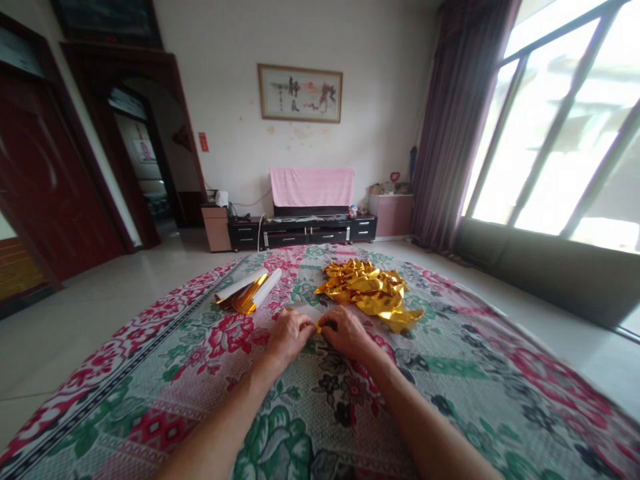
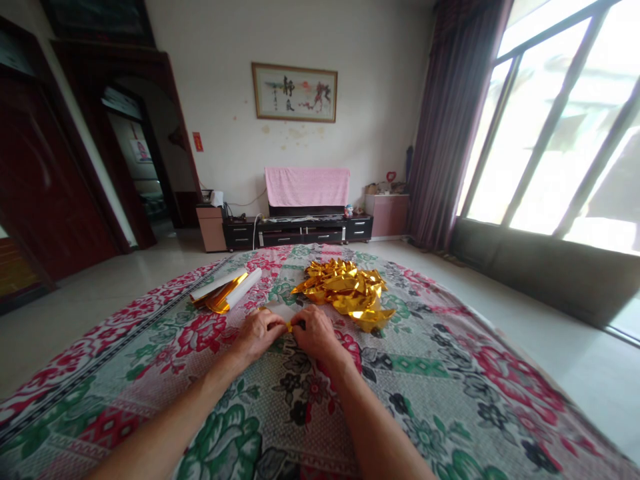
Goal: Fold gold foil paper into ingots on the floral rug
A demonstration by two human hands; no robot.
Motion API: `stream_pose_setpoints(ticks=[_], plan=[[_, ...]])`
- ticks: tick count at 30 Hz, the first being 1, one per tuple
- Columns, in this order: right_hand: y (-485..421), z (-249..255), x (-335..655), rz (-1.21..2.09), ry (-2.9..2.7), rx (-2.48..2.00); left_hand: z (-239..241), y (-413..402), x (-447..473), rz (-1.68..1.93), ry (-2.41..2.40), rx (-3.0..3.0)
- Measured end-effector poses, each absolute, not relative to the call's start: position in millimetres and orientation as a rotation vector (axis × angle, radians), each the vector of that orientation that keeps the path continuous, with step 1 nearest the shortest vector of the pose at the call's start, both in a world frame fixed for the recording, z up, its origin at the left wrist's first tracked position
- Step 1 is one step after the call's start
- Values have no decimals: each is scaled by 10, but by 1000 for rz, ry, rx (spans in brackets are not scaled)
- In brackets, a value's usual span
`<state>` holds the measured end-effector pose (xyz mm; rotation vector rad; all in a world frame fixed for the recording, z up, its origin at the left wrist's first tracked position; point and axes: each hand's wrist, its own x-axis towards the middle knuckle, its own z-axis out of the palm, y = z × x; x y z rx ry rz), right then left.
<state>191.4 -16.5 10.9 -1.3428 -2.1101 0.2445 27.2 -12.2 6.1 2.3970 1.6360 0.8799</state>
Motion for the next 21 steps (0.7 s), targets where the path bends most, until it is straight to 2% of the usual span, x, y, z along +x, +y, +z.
stream_pose_setpoints(ticks=[8,21], plan=[[-166,57,1842,160,-2036,-1475,43,-98,273,866,1570,2441],[-126,22,1896,181,-2126,-1405,82,-108,250,829,1514,2400]])
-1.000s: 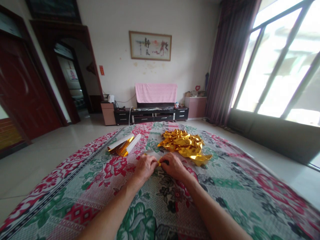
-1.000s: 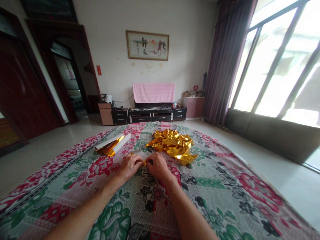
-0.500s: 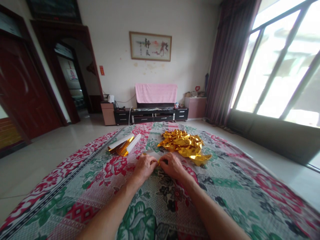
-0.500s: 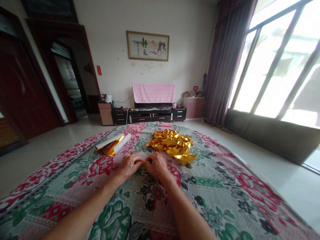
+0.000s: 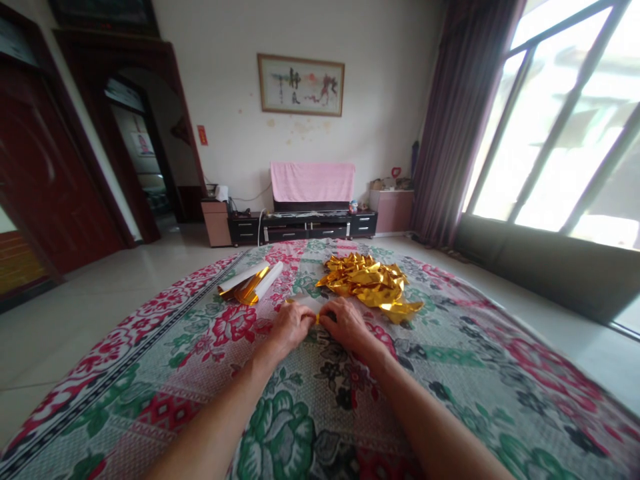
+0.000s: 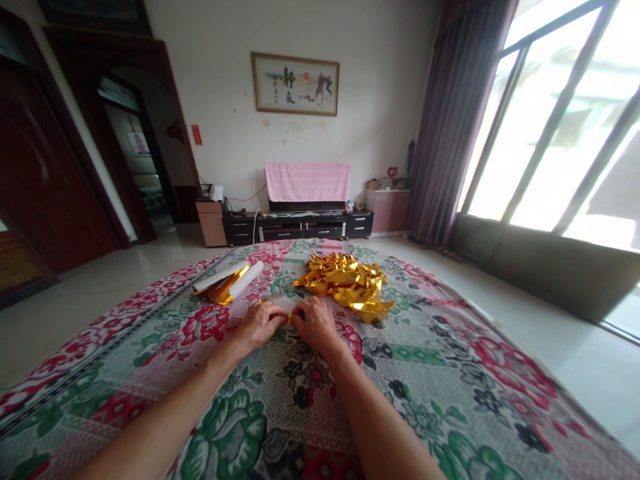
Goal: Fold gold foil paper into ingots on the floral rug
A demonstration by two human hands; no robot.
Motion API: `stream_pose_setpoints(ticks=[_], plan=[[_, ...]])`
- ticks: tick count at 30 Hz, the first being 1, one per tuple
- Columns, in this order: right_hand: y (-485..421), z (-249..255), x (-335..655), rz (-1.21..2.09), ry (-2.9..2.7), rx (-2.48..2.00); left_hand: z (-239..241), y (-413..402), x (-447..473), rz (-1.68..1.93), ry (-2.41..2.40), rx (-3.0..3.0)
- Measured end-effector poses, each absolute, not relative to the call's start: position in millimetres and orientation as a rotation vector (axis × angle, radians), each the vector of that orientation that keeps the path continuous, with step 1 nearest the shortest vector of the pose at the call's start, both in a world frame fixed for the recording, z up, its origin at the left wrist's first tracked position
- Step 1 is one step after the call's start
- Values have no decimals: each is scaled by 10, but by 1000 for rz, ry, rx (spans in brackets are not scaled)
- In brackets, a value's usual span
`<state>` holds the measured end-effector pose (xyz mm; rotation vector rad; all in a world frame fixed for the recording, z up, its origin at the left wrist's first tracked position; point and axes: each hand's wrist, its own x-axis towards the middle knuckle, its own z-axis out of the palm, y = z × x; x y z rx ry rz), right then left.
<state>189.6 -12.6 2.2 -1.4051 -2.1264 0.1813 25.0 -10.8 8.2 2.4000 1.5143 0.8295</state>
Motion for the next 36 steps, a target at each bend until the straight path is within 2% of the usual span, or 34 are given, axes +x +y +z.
stream_pose_setpoints(ticks=[15,36], plan=[[-109,4,1873,169,-2096,-1431,96,-125,292,808,1651,2380],[-157,104,1898,228,-2178,-1393,117,-93,245,820,1558,2513]])
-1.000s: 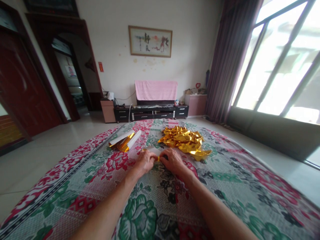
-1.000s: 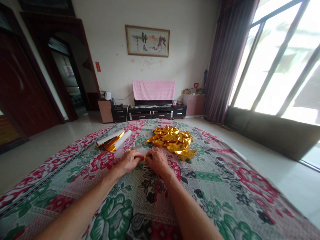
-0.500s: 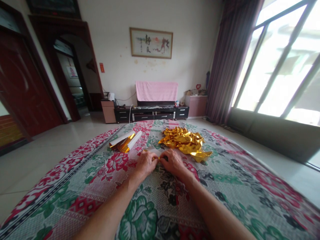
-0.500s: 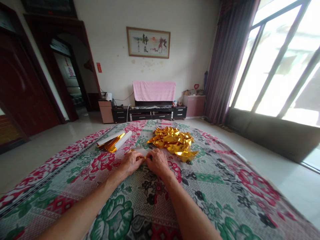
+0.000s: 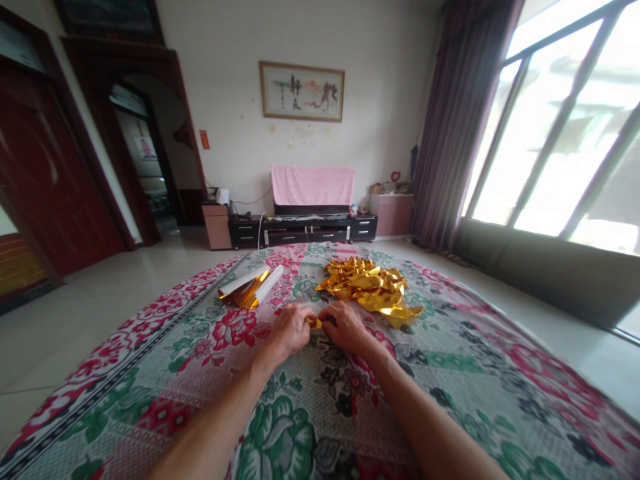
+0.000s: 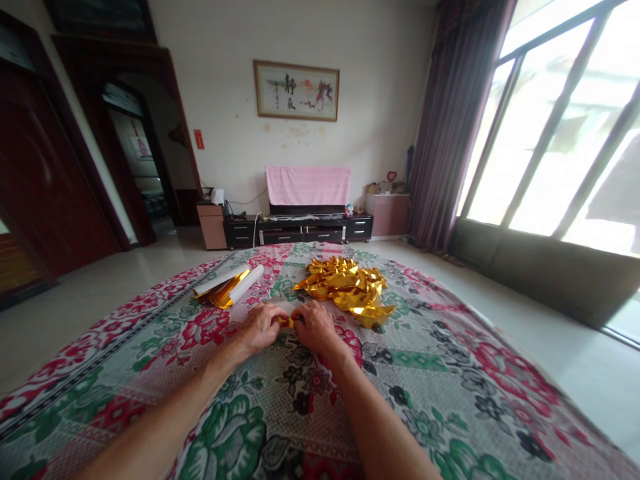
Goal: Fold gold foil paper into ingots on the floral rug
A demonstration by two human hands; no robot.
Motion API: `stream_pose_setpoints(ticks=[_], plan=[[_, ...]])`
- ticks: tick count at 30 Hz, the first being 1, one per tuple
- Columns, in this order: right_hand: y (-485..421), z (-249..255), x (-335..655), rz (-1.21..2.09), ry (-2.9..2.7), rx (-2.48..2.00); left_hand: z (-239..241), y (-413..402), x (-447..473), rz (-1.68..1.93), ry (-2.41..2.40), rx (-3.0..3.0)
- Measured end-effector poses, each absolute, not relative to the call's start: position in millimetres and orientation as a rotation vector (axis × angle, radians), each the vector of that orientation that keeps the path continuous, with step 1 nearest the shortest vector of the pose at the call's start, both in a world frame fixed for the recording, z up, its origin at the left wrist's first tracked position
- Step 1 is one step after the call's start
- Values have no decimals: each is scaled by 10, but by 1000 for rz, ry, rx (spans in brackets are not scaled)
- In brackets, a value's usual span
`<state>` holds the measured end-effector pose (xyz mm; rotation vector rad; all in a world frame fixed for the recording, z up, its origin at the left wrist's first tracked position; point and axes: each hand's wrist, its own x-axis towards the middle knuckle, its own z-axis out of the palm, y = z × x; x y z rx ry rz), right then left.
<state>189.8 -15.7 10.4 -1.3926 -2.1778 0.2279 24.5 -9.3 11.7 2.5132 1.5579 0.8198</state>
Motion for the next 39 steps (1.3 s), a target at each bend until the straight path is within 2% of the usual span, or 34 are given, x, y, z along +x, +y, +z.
stream_pose_setpoints(ticks=[7,12,22,34,39], plan=[[-146,91,1901,178,-2167,-1351,219,0,-93,1291,1787,2219],[-111,56,1935,144,-2158,-1279,139,6,-242,1174,1645,2193],[-157,63,1950,117,-2177,-1200,64,6,-146,1103,1505,2531],[-238,130,1916,79,-2183,-1142,156,25,-321,943,1326,2061],[-268,166,1905,90,-2185,-1153,102,51,-342,919,1228,2044]])
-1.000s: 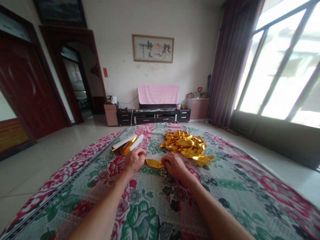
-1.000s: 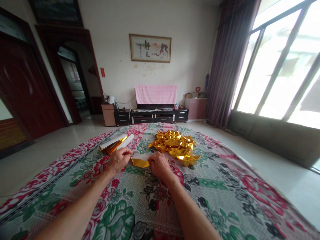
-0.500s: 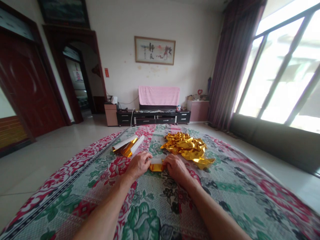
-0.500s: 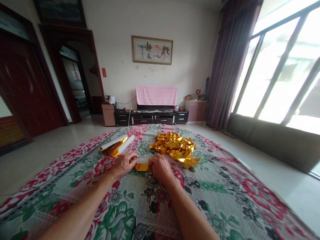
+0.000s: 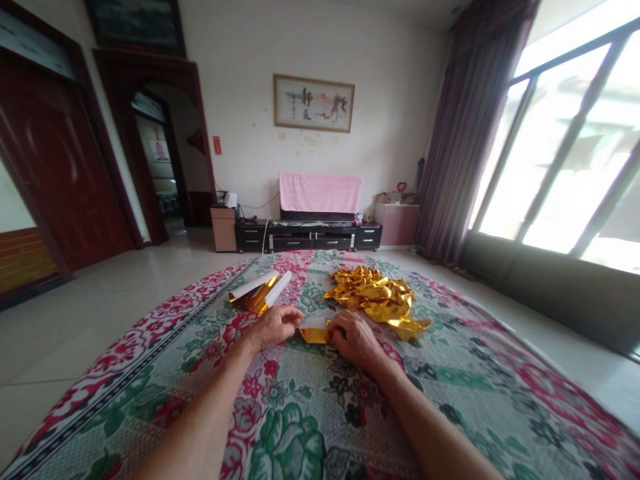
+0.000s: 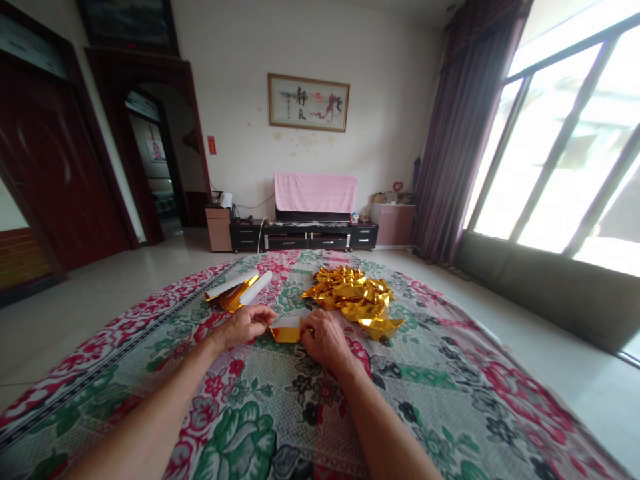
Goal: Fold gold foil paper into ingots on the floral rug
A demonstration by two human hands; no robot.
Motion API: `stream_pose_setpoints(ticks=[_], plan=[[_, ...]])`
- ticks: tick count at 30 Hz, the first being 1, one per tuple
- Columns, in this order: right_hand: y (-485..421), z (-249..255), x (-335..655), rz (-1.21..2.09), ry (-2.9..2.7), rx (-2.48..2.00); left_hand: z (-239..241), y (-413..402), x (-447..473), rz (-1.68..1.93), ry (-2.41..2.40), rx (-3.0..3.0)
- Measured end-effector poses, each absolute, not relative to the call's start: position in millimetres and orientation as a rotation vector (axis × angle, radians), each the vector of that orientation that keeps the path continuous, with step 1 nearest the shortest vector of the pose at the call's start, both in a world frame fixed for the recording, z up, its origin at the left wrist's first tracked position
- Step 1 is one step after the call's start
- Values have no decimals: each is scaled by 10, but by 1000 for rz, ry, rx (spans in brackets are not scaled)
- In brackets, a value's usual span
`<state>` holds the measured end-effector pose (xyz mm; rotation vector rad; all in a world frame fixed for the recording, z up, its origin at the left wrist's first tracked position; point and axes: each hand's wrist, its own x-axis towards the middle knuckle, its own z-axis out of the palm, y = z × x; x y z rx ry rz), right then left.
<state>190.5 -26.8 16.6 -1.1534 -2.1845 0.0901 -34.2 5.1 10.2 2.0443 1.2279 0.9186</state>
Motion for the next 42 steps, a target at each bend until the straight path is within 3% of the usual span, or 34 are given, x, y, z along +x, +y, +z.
stream_pose_setpoints(ticks=[8,18,42], plan=[[-238,122,1908,55,-2175,-1149,141,-4,-253,895,1325,2346],[-256,185,1957,144,-2273,-1071,300,-43,-273,543,1109,2584],[-249,164,2019,146,-2275,-1053,173,-46,-302,878,1239,2404]])
